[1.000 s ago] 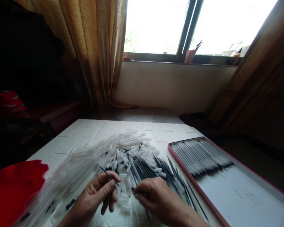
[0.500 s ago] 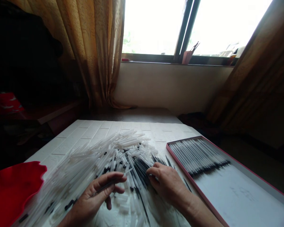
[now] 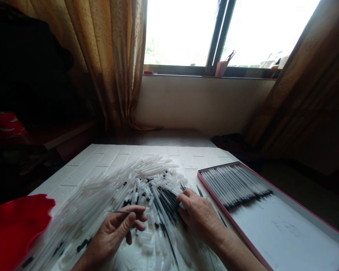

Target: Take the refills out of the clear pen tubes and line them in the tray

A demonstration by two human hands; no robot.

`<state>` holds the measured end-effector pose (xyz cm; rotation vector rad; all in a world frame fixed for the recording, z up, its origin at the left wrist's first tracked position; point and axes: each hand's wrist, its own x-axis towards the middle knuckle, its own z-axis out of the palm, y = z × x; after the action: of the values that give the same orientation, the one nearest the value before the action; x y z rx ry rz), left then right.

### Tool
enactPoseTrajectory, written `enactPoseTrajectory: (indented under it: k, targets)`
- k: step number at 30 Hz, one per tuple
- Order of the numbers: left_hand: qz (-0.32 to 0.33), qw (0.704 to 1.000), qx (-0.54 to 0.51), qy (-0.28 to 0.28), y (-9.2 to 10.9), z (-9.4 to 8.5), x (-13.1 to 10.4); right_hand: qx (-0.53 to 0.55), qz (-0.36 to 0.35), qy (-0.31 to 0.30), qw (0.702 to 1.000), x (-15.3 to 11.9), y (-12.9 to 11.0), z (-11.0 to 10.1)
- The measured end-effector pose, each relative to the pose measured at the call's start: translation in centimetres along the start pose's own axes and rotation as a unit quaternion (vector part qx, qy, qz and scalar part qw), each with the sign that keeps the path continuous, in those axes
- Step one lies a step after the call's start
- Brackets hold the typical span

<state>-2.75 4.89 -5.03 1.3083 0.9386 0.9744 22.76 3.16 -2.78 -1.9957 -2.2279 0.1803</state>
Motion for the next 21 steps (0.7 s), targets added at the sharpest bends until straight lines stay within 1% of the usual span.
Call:
enactPoseTrajectory:
  k: [3, 9, 12, 14, 16, 18, 21]
  targets:
    - [0.007, 1.000, -0.004, 0.020, 0.1, 0.1, 0.1, -0.012, 0.011, -0.008, 1.000, 0.0, -0.1, -0.1]
    - [0.000, 0.998, 0.014, 0.060, -0.3, 0.2, 0.3, -0.010, 0.021, 0.005, 1.000, 0.3, 0.3, 0.6]
    - [-0.003, 0.998, 0.015, 0.060, -0.7, -0.1, 0.7, -0.018, 0.023, 0.008, 1.000, 0.4, 0.4, 0.7]
    - [-0.005, 0.998, 0.016, 0.055, -1.1, -0.3, 1.0, -0.022, 0.024, 0.022, 0.999, 0.3, 0.2, 0.7]
    - [-0.009, 0.999, 0.018, 0.049, -1.5, -0.5, 1.3, -0.011, 0.009, 0.047, 0.999, 0.2, -0.2, 0.7]
    - [-0.014, 0.999, 0.021, 0.044, -1.8, -0.6, 1.4, 0.014, -0.027, 0.059, 0.998, 0.0, -0.7, 0.8]
    - [-0.024, 0.999, 0.026, 0.039, -2.2, -0.5, 1.4, 0.048, -0.083, 0.034, 0.995, -0.4, -1.7, 1.2]
